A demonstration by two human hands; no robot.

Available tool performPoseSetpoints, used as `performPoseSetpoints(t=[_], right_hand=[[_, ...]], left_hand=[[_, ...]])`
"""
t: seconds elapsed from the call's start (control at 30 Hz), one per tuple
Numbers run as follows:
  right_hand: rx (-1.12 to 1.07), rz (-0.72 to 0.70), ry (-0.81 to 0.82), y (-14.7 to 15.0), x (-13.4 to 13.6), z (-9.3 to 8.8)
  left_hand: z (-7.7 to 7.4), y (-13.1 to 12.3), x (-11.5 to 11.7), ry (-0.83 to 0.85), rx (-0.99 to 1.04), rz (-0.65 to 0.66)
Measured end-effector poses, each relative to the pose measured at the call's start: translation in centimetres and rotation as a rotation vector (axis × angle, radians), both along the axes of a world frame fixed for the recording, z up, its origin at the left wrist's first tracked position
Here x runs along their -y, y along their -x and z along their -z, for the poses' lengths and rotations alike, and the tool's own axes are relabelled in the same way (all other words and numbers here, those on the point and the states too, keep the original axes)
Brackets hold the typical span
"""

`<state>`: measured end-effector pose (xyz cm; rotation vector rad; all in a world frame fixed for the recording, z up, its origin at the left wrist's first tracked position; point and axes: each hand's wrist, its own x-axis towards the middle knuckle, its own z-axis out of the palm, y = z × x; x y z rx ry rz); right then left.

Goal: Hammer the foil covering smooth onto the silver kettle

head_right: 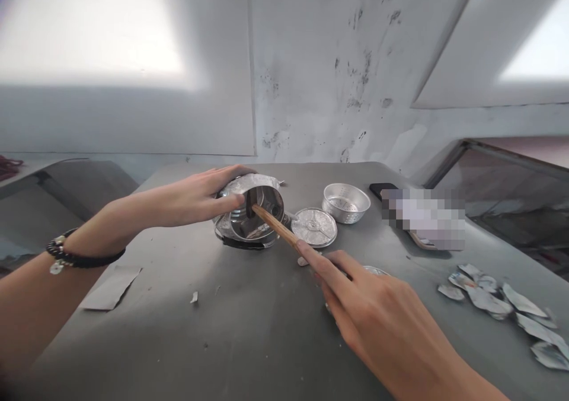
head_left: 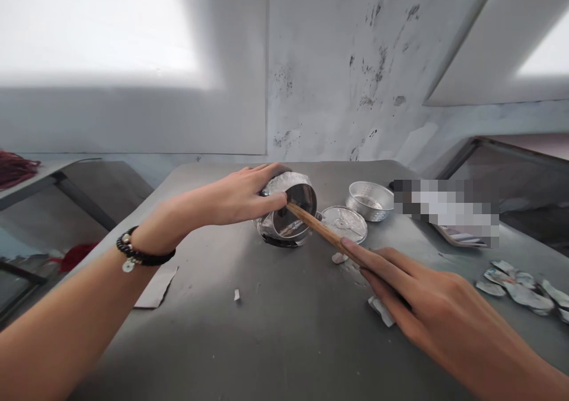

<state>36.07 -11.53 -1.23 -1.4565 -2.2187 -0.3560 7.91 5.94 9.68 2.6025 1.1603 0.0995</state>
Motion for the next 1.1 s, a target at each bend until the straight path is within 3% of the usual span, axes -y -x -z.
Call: performPoseSetpoints(t=[0.73, 1.1], right_hand=[[0.196, -0.015, -0.020, -0.29, 0.07, -0.22], [0.172, -0.018, -0.025, -0.23, -0.02, -0.05]], left_hand=[[-0.15, -0.56, 0.87, -0.030, -0.015, 0.028], [-0.16, -0.54, 0.85, -0.034, 0.000, 0.027]])
